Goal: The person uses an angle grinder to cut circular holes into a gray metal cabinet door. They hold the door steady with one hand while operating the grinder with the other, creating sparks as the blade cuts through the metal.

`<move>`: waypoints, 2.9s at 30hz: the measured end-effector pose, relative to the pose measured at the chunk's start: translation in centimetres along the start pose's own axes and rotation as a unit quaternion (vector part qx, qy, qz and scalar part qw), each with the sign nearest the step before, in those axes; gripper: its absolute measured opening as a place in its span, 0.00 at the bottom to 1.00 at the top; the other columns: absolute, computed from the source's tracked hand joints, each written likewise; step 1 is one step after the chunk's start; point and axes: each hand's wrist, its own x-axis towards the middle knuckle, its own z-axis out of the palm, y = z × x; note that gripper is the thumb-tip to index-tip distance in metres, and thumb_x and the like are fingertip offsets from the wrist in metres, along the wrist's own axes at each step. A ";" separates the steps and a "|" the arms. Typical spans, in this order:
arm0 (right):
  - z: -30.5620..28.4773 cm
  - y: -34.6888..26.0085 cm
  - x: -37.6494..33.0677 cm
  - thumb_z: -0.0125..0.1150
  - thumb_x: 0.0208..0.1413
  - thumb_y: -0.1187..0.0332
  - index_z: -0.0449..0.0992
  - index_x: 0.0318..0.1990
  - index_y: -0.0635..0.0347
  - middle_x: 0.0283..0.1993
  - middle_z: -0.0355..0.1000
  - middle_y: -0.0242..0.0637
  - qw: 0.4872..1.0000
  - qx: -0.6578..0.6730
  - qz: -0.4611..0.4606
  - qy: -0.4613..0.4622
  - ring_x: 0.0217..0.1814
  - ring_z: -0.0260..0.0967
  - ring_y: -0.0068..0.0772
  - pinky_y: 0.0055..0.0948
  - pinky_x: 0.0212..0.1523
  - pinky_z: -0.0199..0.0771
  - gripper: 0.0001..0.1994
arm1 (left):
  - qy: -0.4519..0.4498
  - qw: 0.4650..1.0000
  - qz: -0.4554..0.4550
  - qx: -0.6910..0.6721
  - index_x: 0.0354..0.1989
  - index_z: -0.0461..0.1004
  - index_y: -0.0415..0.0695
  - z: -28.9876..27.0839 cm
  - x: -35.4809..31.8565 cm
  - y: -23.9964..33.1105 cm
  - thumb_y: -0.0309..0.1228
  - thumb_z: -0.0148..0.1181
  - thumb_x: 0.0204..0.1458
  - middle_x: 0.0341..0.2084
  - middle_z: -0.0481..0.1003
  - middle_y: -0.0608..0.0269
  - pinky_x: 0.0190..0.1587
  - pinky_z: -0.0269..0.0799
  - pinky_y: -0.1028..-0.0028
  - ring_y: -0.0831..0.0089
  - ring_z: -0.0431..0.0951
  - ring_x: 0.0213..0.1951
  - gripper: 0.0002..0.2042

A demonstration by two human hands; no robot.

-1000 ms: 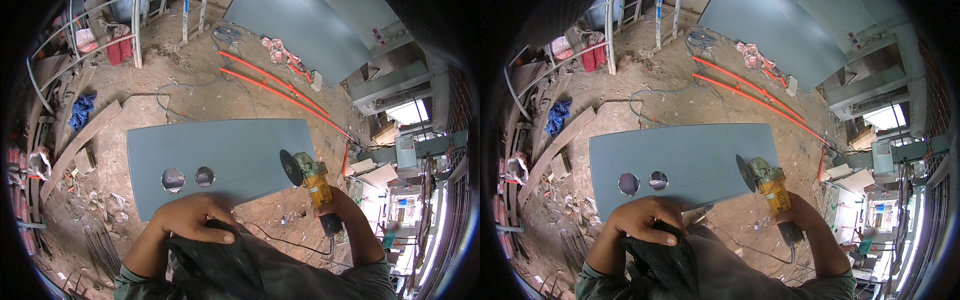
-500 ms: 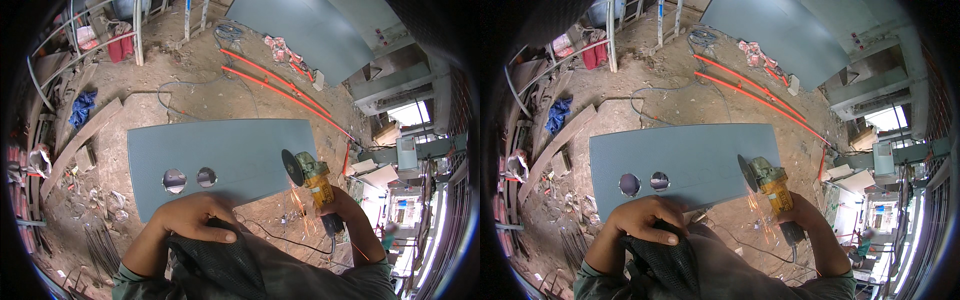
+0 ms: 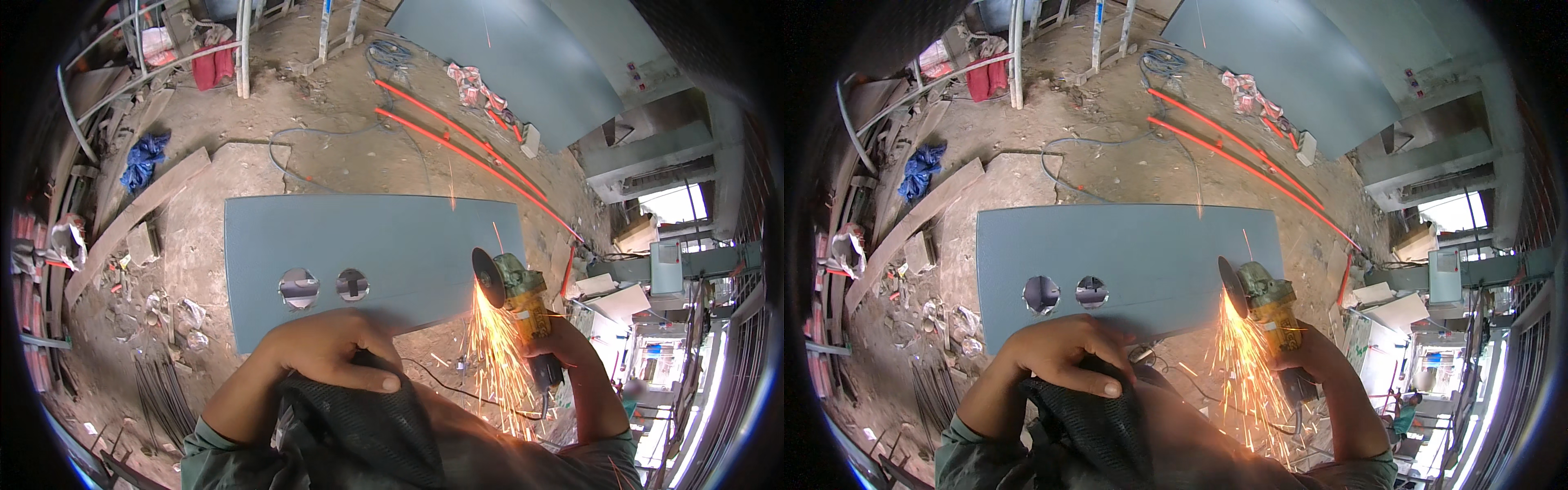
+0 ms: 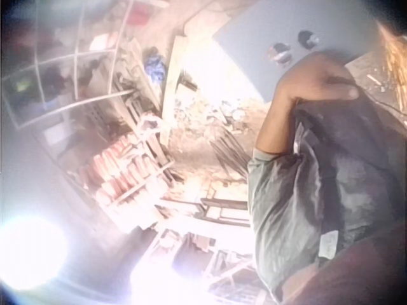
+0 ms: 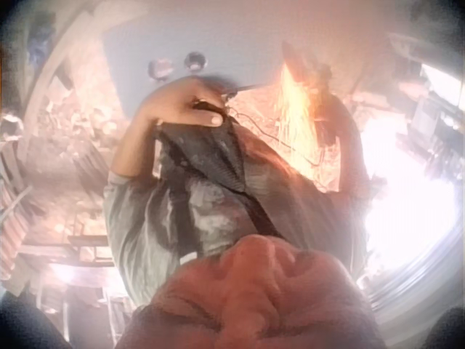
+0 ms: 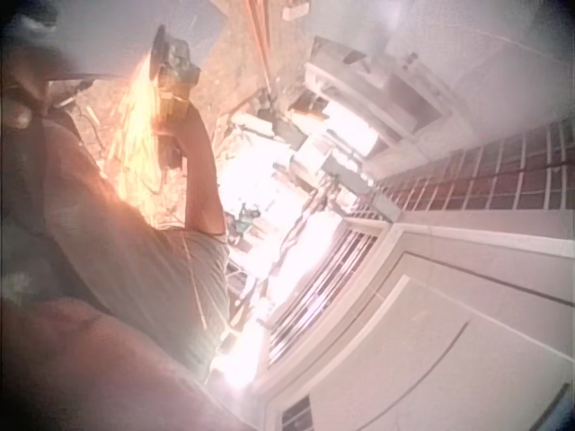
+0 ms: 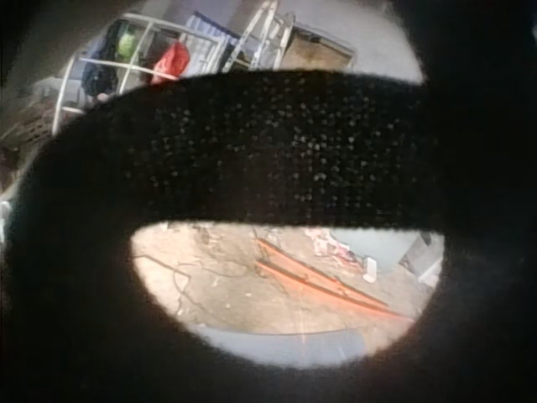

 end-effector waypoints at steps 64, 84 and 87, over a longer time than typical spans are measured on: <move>8.4 14.6 -11.7 0.83 0.40 0.66 0.75 0.56 0.68 0.44 0.81 0.47 0.904 -0.062 -0.163 0.391 0.45 0.82 0.43 0.40 0.49 0.81 0.33 | -0.185 0.926 -0.019 0.327 0.77 0.69 0.47 5.5 1.1 7.6 0.61 0.70 0.60 0.78 0.60 0.34 0.80 0.54 0.45 0.37 0.57 0.80 0.42; 12.6 -0.6 -6.5 0.83 0.41 0.59 0.75 0.59 0.64 0.48 0.84 0.57 0.912 -0.280 0.001 0.300 0.52 0.84 0.60 0.49 0.55 0.82 0.37 | -0.135 0.961 -0.008 0.242 0.65 0.84 0.51 -3.9 -6.6 4.0 0.58 0.65 0.65 0.77 0.67 0.47 0.84 0.38 0.44 0.50 0.60 0.81 0.29; 12.4 -1.7 -5.7 0.83 0.40 0.59 0.75 0.59 0.64 0.47 0.84 0.56 0.916 -0.273 0.002 0.294 0.52 0.83 0.60 0.48 0.55 0.82 0.37 | -0.141 0.963 -0.005 0.231 0.64 0.84 0.52 -4.4 -6.7 3.9 0.57 0.66 0.65 0.76 0.68 0.47 0.84 0.38 0.44 0.50 0.61 0.81 0.27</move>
